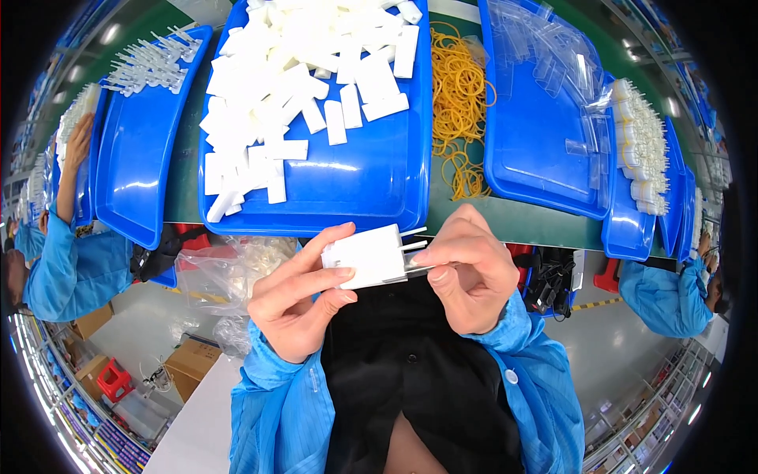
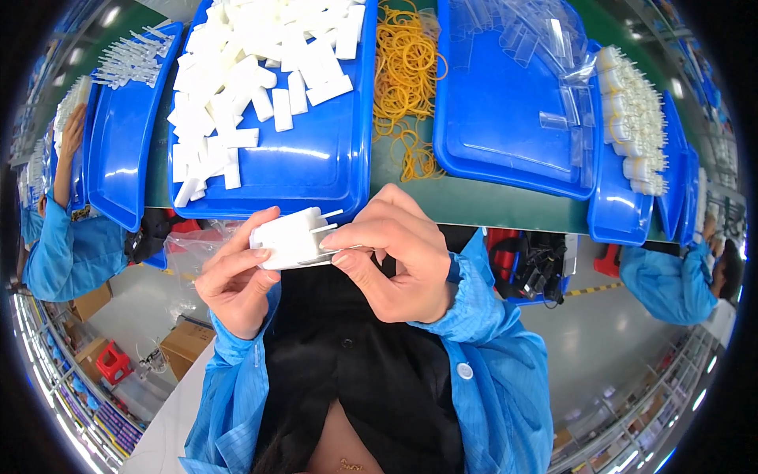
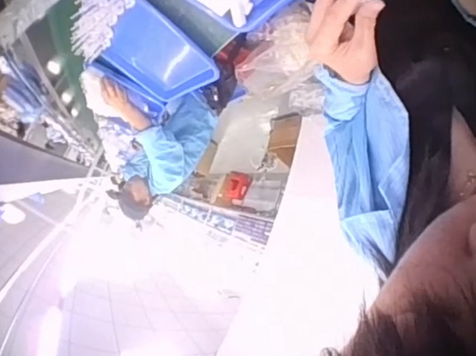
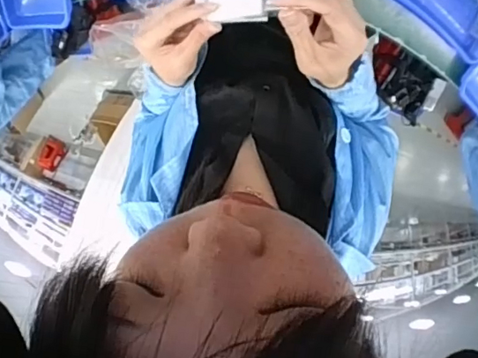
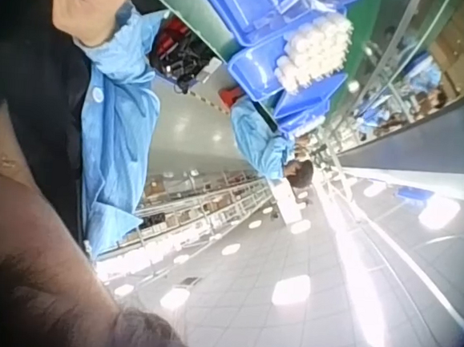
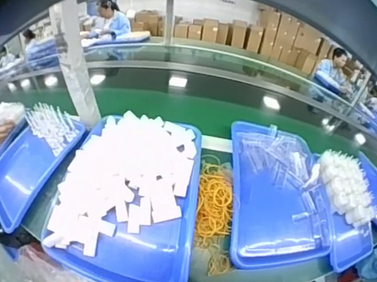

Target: The person assembles component bundles by sliding rectangular blocks onto prongs of a base, fitting clear sleeves over them, securing the assembled unit with a rubber band by hand, and placing it onto a tray.

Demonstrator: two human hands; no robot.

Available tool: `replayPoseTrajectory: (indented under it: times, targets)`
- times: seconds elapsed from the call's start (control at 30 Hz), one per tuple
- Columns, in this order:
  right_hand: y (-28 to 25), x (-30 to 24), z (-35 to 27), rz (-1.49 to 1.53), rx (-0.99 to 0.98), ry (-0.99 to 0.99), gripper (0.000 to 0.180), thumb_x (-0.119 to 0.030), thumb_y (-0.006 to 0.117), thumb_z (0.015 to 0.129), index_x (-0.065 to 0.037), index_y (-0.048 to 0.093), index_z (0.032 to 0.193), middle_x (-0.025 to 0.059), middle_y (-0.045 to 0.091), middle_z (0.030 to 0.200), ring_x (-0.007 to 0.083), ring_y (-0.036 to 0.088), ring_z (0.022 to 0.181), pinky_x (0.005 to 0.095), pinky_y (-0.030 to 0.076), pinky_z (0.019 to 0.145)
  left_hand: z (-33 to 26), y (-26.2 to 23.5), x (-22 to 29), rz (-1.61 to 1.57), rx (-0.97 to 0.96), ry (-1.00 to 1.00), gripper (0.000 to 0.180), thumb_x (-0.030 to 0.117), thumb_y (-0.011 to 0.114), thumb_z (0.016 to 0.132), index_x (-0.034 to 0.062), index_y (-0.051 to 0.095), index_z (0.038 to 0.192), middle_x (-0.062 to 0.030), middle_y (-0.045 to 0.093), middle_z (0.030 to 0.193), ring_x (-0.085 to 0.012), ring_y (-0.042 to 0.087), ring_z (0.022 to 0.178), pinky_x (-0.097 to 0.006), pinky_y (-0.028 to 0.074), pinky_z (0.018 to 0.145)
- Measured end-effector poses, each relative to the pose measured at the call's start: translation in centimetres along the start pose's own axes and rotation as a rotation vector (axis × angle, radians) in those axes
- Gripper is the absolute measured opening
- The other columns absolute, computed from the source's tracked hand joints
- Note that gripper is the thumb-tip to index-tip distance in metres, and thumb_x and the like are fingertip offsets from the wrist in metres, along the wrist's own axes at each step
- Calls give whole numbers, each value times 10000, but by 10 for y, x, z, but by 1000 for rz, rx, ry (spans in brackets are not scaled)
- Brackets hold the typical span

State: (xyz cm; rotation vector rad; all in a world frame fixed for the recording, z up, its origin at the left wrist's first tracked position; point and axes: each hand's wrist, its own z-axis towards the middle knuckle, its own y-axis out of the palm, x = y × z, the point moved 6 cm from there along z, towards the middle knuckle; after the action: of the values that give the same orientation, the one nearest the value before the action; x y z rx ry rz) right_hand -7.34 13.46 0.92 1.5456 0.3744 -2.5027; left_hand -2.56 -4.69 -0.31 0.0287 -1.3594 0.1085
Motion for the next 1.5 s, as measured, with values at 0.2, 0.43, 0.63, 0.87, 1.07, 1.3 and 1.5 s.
replayPoseTrajectory:
  times: [0.2, 0.43, 0.63, 0.87, 1.07, 1.3, 1.5]
  targets:
    - [-6, -8, 5, -97, -111, -43, 131, -78, 665, 750, -31, 650, 871, 75, 608, 755, 176, 475, 647, 264, 374, 590, -3, -3, -1, -20, 29, 53, 290, 57, 766, 654, 23, 656, 920, -282, 570, 1097, -313, 612, 966, -341, 499, 778]
    - [-15, 4, 0, 209, -118, 128, 276, -135, 694, 764, -4, 599, 987, 68, 628, 841, 170, 490, 793, 273, 381, 674, -6, -3, -3, -220, 105, 22, 422, 75, 779, 639, 15, 614, 1023, -295, 544, 1126, -393, 574, 1016, -437, 491, 826]
    - [-17, 8, 0, 206, -160, 101, 280, -146, 763, 674, -16, 636, 887, 72, 573, 853, 186, 466, 782, 307, 355, 715, -8, -4, -6, -269, -62, 44, 488, 83, 777, 644, -20, 581, 1079, -301, 534, 1133, -424, 549, 1035, -441, 478, 852]
    - [-9, 8, -7, 227, -126, 75, 274, -172, 768, 664, -12, 632, 841, 62, 425, 829, 188, 385, 782, 299, 316, 735, -19, -3, -25, -430, 40, -99, 485, 43, 760, 668, -77, 549, 1088, -316, 535, 1119, -352, 549, 1067, -411, 458, 895]
    - [-3, 18, -18, 337, 92, 109, 224, -154, 691, 756, 14, 592, 867, 78, 398, 855, 178, 362, 804, 300, 310, 749, -20, 10, -29, -562, 111, -131, 494, -17, 718, 700, -73, 490, 1135, -318, 505, 1161, -331, 521, 1108, -403, 447, 915]
    - [4, 14, -15, 225, -3, 101, 251, -134, 738, 691, -15, 594, 859, 76, 437, 857, 203, 394, 816, 303, 327, 752, -18, 17, -26, -511, -30, -136, 461, -49, 686, 718, -64, 484, 1133, -309, 492, 1186, -318, 521, 1111, -404, 443, 928]
    - [-5, 18, -8, 110, -156, 154, 300, -202, 779, 669, -35, 613, 854, 92, 468, 918, 211, 420, 863, 302, 337, 763, -16, 15, -26, -513, -87, -208, 542, -6, 716, 703, -75, 473, 1183, -287, 473, 1225, -310, 513, 1121, -400, 433, 940]
